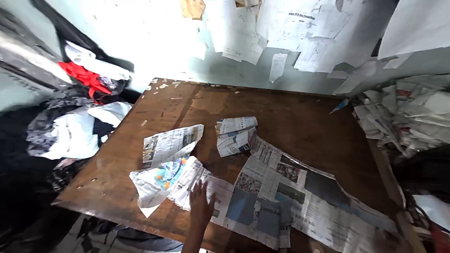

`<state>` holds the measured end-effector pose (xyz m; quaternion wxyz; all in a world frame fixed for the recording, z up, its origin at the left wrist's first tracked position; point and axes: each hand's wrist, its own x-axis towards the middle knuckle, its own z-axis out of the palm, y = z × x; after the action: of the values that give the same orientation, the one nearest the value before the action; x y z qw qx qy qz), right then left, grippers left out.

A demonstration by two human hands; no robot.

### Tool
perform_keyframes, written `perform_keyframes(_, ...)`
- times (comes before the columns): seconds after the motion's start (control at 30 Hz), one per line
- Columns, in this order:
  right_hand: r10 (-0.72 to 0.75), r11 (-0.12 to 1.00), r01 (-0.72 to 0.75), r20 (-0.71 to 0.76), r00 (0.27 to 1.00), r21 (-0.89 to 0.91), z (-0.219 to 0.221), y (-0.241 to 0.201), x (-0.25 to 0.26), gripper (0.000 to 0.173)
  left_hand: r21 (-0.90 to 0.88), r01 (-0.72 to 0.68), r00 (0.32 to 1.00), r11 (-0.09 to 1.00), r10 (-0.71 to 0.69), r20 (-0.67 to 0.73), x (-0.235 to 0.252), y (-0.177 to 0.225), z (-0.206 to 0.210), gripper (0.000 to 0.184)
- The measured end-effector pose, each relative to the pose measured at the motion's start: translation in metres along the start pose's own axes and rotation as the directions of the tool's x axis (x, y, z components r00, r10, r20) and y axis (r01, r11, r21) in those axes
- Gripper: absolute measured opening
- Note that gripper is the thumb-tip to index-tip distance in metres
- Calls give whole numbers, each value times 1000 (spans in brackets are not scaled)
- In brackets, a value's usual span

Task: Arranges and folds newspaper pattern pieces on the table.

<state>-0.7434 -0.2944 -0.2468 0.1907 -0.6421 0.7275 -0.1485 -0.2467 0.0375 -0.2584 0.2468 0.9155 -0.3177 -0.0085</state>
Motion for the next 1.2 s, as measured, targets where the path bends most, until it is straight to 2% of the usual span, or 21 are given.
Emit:
perform_keyframes(0.13,89,982,-88,2,996,166,-34,-20,5,52,-19,4,1000,1000,-4,4,-4,-36,-22,59)
perform_keyframes(0.23,20,984,3,-126,992,179,-60,-23,17,47,-28,-37,999,999,37,10,-5,-59,-31,63)
perform_keyframes(0.3,3,986,22,-146,989,164,-72,-35,23,45,-40,-76,997,996,76,-1,0,-67,-34,64)
perform_keyframes(0.37,-21,980,45,-125,992,192,-77,-66,19,45,-58,-114,994,992,114,-4,10,-68,-36,64)
perform_keyframes(0.47,-83,967,92,-47,995,238,-66,-133,0,46,-94,-187,982,978,187,-13,32,-61,-36,61)
perform_keyframes(0.63,-186,928,142,96,978,346,-8,-247,-26,47,-87,-334,942,939,330,-58,72,-49,-26,61)
perform_keyframes(0.7,-232,867,134,151,961,480,12,-286,-35,50,-95,-351,936,931,347,-54,83,-41,-23,60)
perform_keyframes(0.77,-300,728,90,198,933,679,24,-310,-43,55,-99,-346,938,933,344,-40,87,-38,-22,59)
perform_keyframes(0.83,-329,640,63,199,923,766,28,-312,-44,57,-97,-340,940,935,338,-42,87,-38,-21,59)
perform_keyframes(0.87,-305,650,75,169,937,757,32,-305,-41,56,-95,-336,942,937,333,-44,85,-40,-21,59)
perform_keyframes(0.93,-201,743,66,127,971,666,43,-278,-31,55,-101,-323,946,941,321,-38,77,-47,-19,59)
perform_keyframes(1.03,-4,889,-75,172,985,451,68,-226,-24,65,-108,-293,956,950,292,-28,61,-55,-15,60)
perform_keyframes(1.1,67,905,-147,207,976,399,84,-208,-31,74,-115,-290,957,950,287,-42,48,-55,-13,58)
perform_keyframes(1.2,60,864,-180,258,964,470,97,-203,-36,76,-143,-284,959,948,283,-26,34,-47,-12,57)
